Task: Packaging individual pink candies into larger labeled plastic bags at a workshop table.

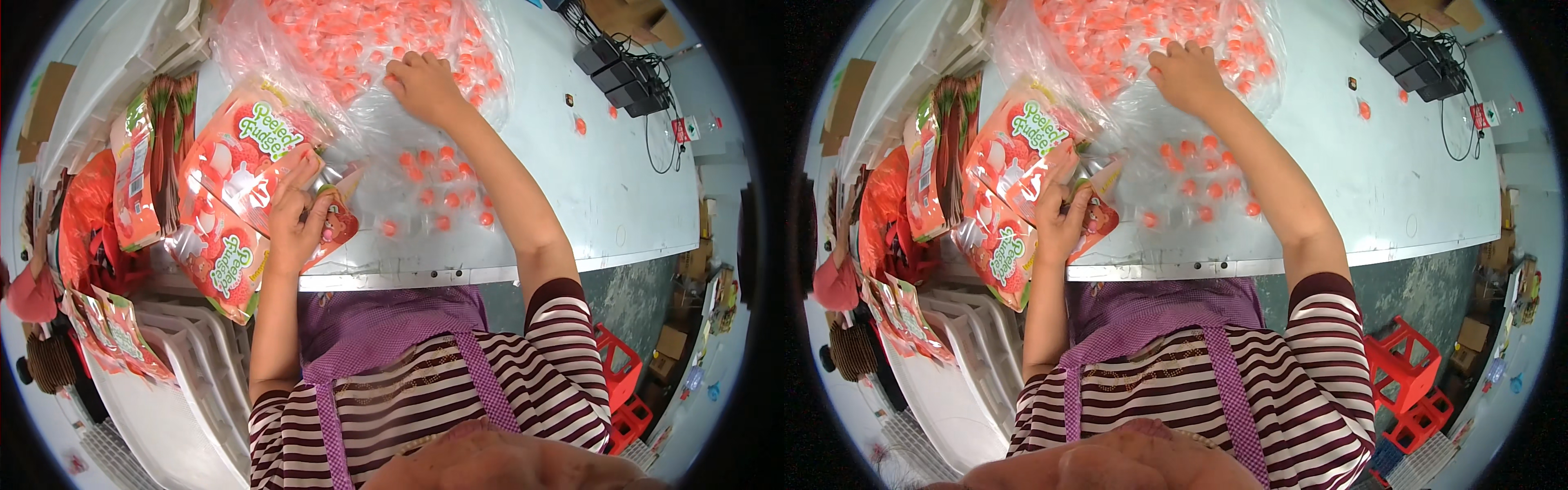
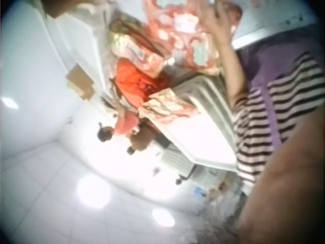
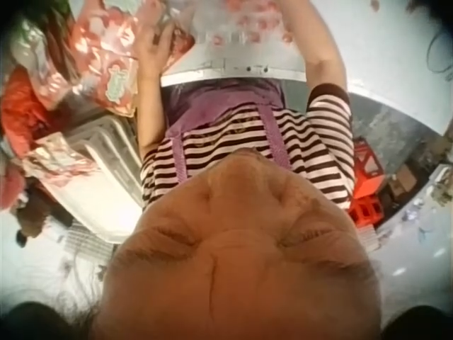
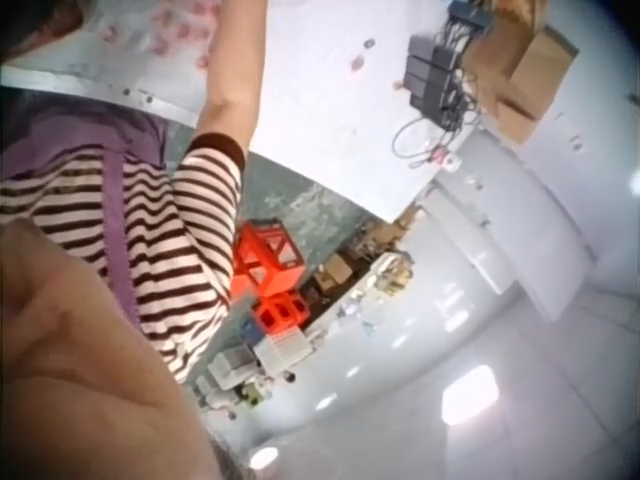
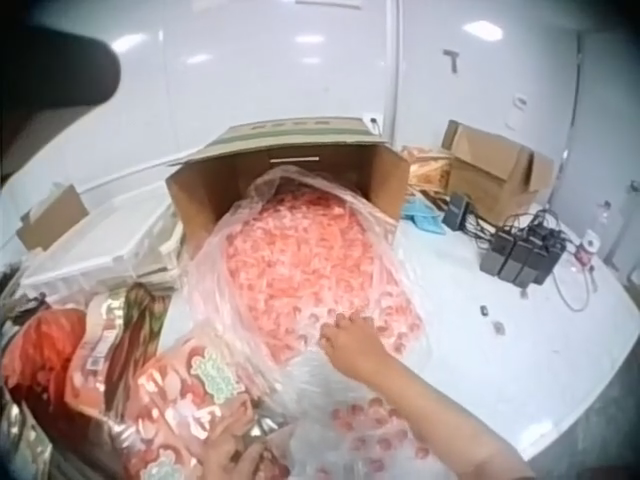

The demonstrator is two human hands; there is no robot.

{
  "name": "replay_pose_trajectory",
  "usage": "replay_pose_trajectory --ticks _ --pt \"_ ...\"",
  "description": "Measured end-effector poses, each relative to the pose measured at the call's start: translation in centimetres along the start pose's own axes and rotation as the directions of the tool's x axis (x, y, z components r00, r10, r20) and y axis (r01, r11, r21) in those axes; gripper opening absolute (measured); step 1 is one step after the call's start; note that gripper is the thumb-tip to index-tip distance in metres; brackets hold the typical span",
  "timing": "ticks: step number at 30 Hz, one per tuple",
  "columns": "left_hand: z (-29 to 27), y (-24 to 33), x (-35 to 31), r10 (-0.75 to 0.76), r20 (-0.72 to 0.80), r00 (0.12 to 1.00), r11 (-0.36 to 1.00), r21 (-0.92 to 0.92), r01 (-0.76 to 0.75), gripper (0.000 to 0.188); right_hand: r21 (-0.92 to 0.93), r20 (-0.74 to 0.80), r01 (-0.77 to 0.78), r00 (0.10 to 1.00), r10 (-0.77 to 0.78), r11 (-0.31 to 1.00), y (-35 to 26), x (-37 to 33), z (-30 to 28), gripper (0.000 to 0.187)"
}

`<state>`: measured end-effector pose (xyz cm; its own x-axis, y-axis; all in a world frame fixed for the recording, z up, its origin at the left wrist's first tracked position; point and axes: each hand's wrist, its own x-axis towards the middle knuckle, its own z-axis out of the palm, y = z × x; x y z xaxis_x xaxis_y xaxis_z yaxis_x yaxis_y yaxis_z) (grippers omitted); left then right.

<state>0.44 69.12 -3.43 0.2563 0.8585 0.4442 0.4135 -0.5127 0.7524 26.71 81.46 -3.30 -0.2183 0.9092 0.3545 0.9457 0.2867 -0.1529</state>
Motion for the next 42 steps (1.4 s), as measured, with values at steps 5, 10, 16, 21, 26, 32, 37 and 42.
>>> replay_pose_trajectory --ticks 5,10,16,21,26,32,37,42 --pt "0.1 -0.1 -0.1 -0.005 -0.012 1.0 1.0 -0.012 0.005 0.029 -0.051 0.096 0.02 0.995 -0.015 0.998 -0.9 -0.6 -0.1 0.027" --pt "0.1 0.0 -0.1 -0.009 0.0 1.0 1.0 0.0 0.009 0.029 -0.112 0.163 0.042 0.986 -0.024 0.993 -1.3 -1.9 -1.4 0.025" --pt "0.1 -0.2 -0.3 0.002 -0.014 1.0 1.0 0.018 -0.002 0.03 -0.068 0.405 0.122 0.91 -0.085 0.99 -2.1 -7.0 -6.2 0.024" --pt "0.0 -0.2 -0.2 0.007 -0.017 1.0 1.0 0.01 -0.007 0.031 0.503 0.293 -0.161 0.956 0.008 0.849 1.0 -7.9 -7.1 0.024" --pt "0.2 -0.3 -0.3 0.005 -0.019 1.0 1.0 0.017 -0.005 0.031 0.068 -0.008 -0.28 0.96 0.281 0.958 5.8 -7.0 -4.5 0.036" --pt "0.1 -0.1 0.0 0.05 -0.015 0.999 0.998 0.026 -0.049 0.03 0.157 0.01 -0.28 0.959 0.282 0.947 5.3 -8.5 -4.7 0.034" --pt "0.0 -0.2 -0.2 0.002 -0.01 1.0 1.0 0.024 -0.002 0.031 0.157 0.047 -0.158 0.987 0.153 0.975 3.2 -10.8 -6.4 0.026" --pt "0.0 -0.2 0.1 0.047 -0.006 0.999 0.997 0.054 -0.047 0.032 0.497 0.213 -0.245 0.964 0.157 0.832 1.7 -12.1 -7.0 0.023"
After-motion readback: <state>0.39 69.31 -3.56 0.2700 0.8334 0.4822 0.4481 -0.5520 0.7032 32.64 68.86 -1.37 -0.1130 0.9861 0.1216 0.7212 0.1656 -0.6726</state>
